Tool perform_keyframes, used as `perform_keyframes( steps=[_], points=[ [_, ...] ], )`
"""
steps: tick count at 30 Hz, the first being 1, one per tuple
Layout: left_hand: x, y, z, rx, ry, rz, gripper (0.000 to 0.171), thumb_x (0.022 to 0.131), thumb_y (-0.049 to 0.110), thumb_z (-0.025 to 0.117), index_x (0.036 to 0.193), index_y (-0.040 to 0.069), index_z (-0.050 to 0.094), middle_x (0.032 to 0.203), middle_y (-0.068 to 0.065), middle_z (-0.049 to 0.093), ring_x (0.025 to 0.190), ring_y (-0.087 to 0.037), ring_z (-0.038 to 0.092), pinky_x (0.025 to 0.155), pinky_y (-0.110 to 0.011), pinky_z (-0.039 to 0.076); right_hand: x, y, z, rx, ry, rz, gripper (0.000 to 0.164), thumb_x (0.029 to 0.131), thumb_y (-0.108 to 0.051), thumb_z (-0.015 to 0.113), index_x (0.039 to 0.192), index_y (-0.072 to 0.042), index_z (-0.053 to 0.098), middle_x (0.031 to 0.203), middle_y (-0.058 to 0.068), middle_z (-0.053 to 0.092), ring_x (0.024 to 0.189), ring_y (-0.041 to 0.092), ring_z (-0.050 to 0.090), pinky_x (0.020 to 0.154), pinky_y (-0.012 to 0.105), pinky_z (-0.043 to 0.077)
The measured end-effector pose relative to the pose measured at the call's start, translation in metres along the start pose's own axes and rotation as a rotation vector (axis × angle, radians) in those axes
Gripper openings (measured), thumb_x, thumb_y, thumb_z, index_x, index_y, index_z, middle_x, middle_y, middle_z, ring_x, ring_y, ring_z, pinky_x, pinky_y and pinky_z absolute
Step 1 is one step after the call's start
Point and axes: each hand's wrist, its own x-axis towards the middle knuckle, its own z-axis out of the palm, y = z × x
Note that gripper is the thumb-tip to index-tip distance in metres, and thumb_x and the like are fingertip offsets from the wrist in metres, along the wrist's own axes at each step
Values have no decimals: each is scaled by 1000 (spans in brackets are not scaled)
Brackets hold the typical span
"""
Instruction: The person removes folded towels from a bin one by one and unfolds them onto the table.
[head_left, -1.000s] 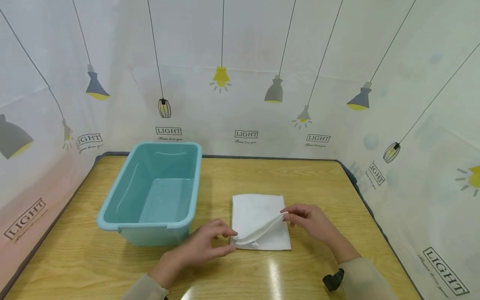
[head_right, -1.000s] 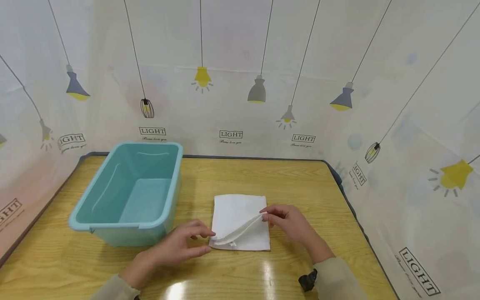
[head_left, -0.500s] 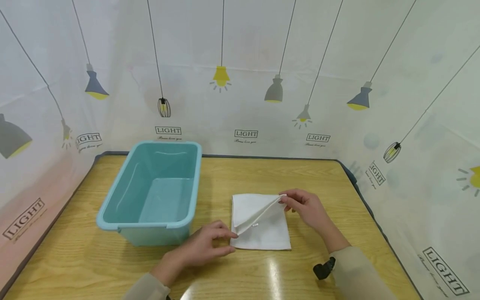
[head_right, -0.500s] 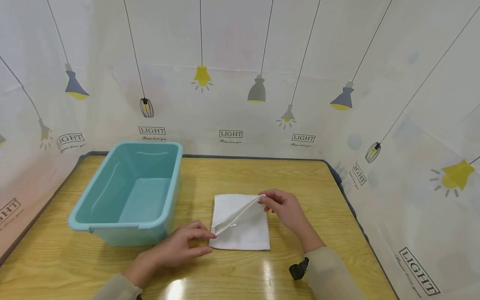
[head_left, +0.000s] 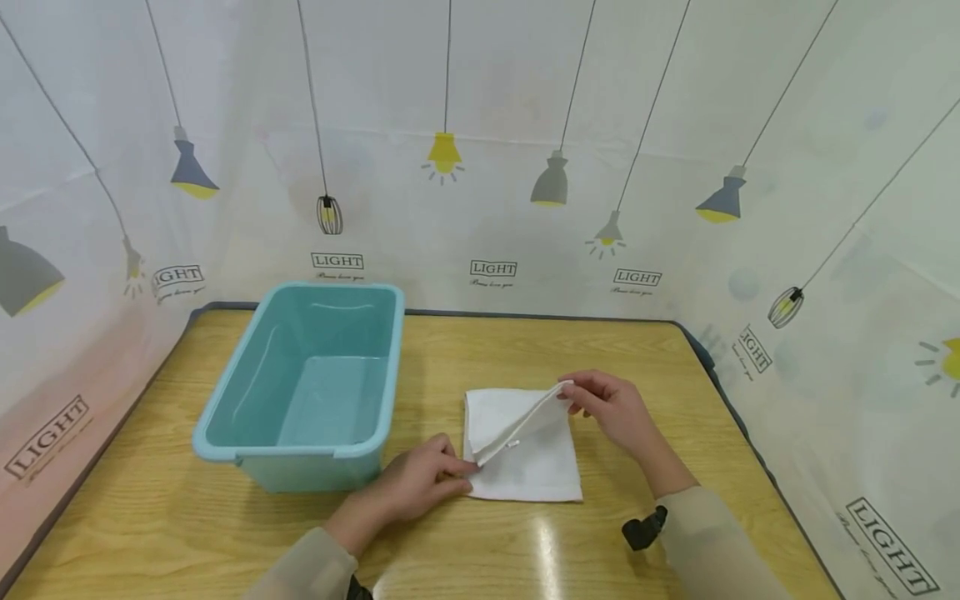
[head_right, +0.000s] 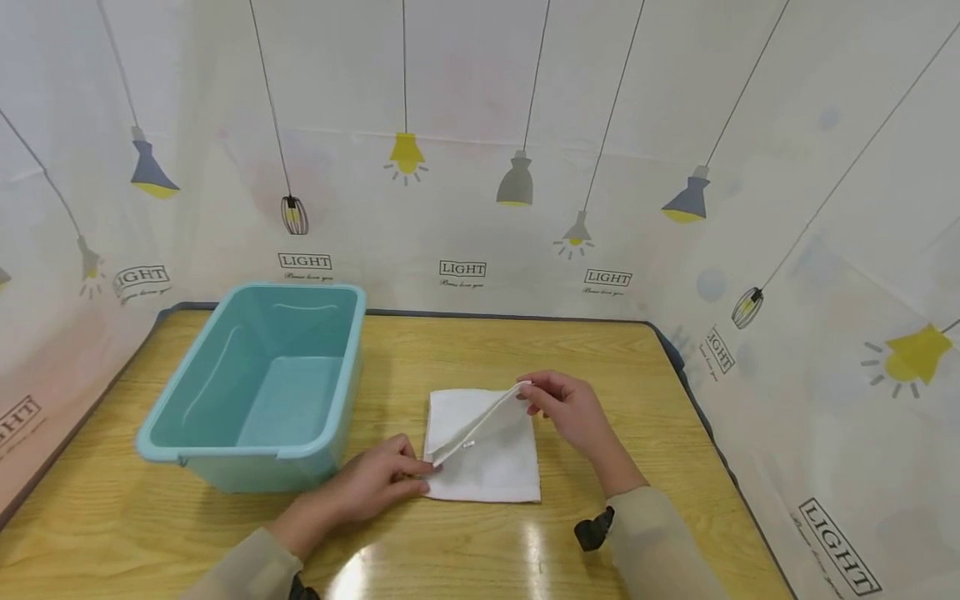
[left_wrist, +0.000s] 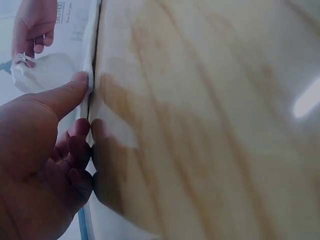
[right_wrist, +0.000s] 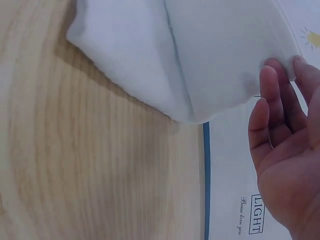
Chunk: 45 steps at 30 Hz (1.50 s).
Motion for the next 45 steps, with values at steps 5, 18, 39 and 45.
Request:
perform_keyframes(
  steps=[5, 18, 39, 45],
  points=[
    [3, 3, -3, 15, -29, -26, 27, 101, 32, 81, 128, 31, 84, 95, 10, 55, 76, -5, 46, 64, -23, 41, 7, -5, -2, -1, 12, -7, 35, 110, -41, 69, 131, -14, 78, 116, 10, 82, 98, 33, 74, 86, 38, 63],
    [-11, 15, -6, 45, -87, -4, 30, 99, 32, 83, 129, 30, 83, 96, 10, 51, 79, -3, 43, 67, -20, 41, 33, -18, 0, 43, 16, 2, 40, 108, -43, 71, 134, -13, 77, 120, 11, 82, 94, 20, 75, 85, 33, 62],
    [-14, 15, -5, 41, -84, 10, 29, 98, 33, 85, 127, 30, 83, 93, 12, 51, 76, 0, 41, 65, -17, 40, 90, -3, 39, 395, 123, 60, 38, 109, -26, 71, 136, 1, 71, 128, 16, 80, 107, 12, 81, 98, 25, 62],
    [-15, 12, -5, 38, -91, -16, 29, 98, 34, 84, 127, 32, 83, 92, 13, 50, 75, 0, 41, 64, -17, 39, 102, 7, 50, 481, 183, 114, 37, 108, -26, 73, 137, -2, 71, 133, 15, 79, 113, 14, 80, 99, 26, 62]
  ],
)
